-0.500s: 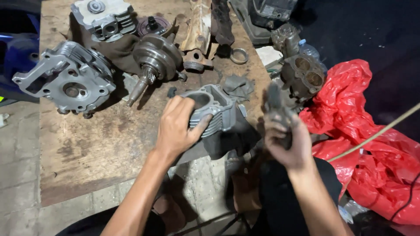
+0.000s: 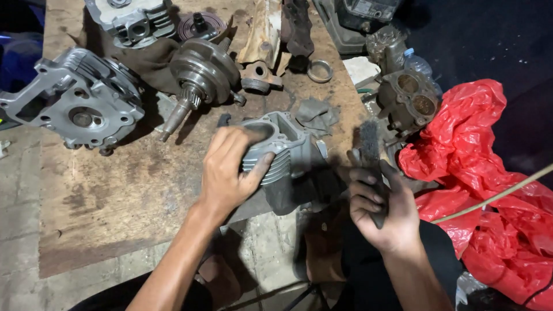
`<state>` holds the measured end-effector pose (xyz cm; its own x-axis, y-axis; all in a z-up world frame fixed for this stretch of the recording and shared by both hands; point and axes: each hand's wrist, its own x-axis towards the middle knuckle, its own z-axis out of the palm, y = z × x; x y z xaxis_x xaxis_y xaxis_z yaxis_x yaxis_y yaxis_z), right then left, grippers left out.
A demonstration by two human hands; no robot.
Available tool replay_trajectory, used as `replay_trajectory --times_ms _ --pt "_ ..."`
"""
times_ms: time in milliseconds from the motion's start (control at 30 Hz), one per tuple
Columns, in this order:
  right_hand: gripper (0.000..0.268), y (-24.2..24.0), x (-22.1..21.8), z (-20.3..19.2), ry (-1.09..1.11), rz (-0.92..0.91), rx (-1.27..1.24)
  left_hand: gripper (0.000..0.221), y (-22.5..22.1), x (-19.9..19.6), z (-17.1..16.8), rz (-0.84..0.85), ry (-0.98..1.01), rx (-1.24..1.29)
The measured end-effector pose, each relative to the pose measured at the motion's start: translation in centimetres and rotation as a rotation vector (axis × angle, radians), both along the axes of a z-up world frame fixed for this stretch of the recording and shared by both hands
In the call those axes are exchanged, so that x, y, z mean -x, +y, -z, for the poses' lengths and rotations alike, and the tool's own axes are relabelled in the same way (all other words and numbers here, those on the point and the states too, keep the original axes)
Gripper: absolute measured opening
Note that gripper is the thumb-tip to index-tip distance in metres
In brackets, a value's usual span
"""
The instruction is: Cleaning a motorcycle cylinder block by scrubbing the cooling fins with a wire brush
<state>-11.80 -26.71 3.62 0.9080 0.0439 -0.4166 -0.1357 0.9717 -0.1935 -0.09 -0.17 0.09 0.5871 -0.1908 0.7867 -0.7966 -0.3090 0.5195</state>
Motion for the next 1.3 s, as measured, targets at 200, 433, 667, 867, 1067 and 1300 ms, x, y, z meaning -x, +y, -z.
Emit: replay_trajectory --times_ms 200,433,667,867,1067,1300 --pt "0.022 0.1 0.1 -0.1 -0.04 -0.019 0.013 0.038 -0.2 -0.6 -1.8 0.029 0.09 0.03" --pt "0.023 0.5 0.0 0.3 -0.057 -0.066 0.076 0.042 0.5 -0.2 -3.7 0.074 0.202 0.051" --pt "0.024 0.7 0.0 0.5 -0.099 -0.076 0.043 0.074 1.4 0.0 -5.3 0.328 0.463 0.275" --pt "0.023 1.1 -0.1 0.1 -0.107 -0.096 0.049 0.079 1.6 -0.2 -5.7 0.371 0.563 0.346" --pt "0.022 1.4 -0.5 0.8 -0.14 -0.136 0.024 0.08 1.9 -0.6 -5.5 0.356 0.576 0.366" --pt "0.027 3.2 -0.6 0.1 -0.113 -0.105 0.025 0.069 2.1 -0.9 -4.9 0.385 0.572 0.468"
